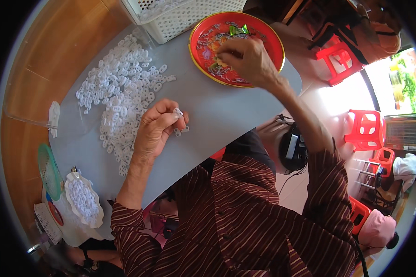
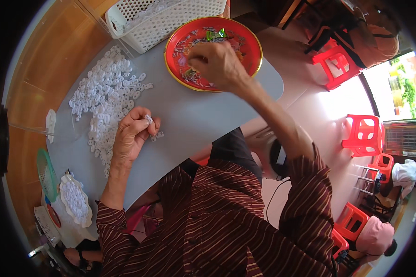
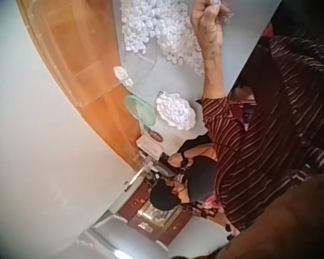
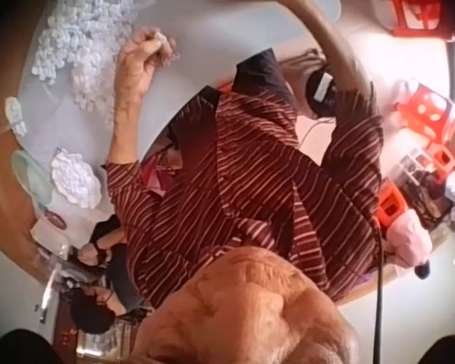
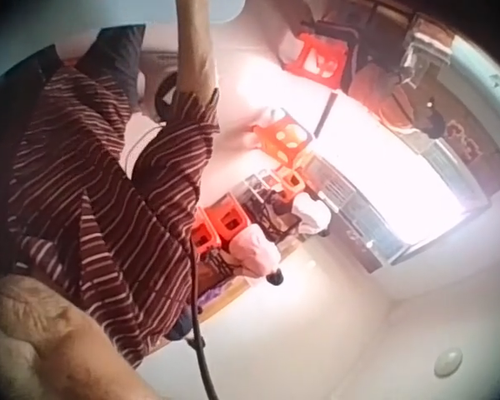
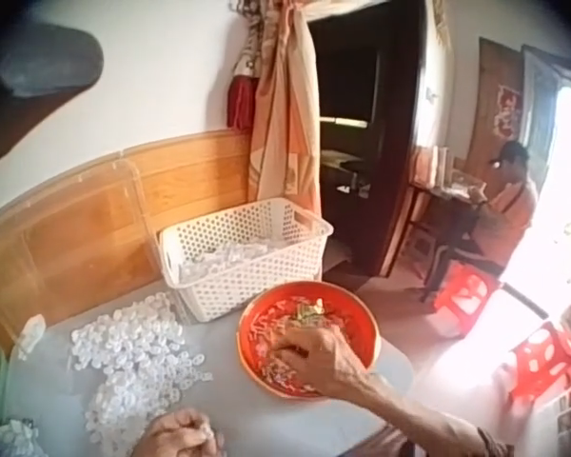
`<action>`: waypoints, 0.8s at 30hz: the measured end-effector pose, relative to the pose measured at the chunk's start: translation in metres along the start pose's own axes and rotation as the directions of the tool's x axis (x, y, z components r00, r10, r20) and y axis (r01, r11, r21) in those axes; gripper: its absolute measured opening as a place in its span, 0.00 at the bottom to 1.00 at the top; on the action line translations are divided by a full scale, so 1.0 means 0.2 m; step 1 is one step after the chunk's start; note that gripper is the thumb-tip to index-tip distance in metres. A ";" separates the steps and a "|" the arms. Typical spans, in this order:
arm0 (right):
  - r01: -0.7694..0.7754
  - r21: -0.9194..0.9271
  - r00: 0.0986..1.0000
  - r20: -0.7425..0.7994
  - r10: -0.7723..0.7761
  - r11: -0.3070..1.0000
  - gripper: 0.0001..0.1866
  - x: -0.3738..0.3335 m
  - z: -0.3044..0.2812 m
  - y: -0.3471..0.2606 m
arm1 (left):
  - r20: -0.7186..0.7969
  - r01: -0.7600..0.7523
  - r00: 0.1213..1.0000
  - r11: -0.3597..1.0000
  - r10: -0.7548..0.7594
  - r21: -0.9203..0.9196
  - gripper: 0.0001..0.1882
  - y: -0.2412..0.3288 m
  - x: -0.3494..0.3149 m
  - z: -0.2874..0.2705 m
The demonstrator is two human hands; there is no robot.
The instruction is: Manually assembling small white plastic components by inserting metal pins into them.
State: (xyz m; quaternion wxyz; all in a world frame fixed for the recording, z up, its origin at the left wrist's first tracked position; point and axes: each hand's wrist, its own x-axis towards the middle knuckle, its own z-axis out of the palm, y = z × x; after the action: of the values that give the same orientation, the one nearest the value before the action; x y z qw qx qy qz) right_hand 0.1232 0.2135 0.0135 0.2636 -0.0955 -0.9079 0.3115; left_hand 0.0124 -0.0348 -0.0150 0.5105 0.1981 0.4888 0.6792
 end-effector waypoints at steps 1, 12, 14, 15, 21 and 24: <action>-0.038 -0.065 0.998 0.056 0.042 0.997 0.05 0.03 -0.03 0.04 | 0.014 -0.006 1.000 1.000 0.006 -0.002 0.04 0.00 0.00 0.00; 0.412 -0.286 0.867 0.414 -0.276 0.865 0.03 0.17 0.12 0.05 | -0.011 0.004 1.000 0.999 -0.004 0.035 0.03 -0.01 0.00 0.03; 0.416 -0.383 0.854 0.475 -0.210 0.825 0.03 0.19 0.11 0.00 | -0.006 0.003 1.000 0.999 -0.003 0.033 0.04 -0.01 0.00 0.04; 0.413 -0.404 0.853 0.484 -0.192 0.816 0.04 0.19 0.11 -0.02 | -0.016 0.004 1.000 1.000 -0.004 0.026 0.04 -0.01 0.00 0.03; 0.269 -0.325 0.894 0.435 -0.109 0.907 0.05 0.23 0.15 0.07 | -0.079 -0.030 0.996 0.998 0.034 0.046 0.04 -0.01 -0.01 0.04; 0.193 -0.189 0.900 0.426 -0.097 0.963 0.05 0.23 0.08 0.10 | -0.086 -0.038 0.995 0.998 0.042 0.056 0.04 -0.01 -0.01 0.03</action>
State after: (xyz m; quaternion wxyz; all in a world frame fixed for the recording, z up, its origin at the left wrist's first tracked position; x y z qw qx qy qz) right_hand 0.0766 0.2364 0.0106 0.0762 0.0115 -0.9771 0.1985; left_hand 0.0188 -0.0336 -0.0137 0.4695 0.1919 0.5247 0.6837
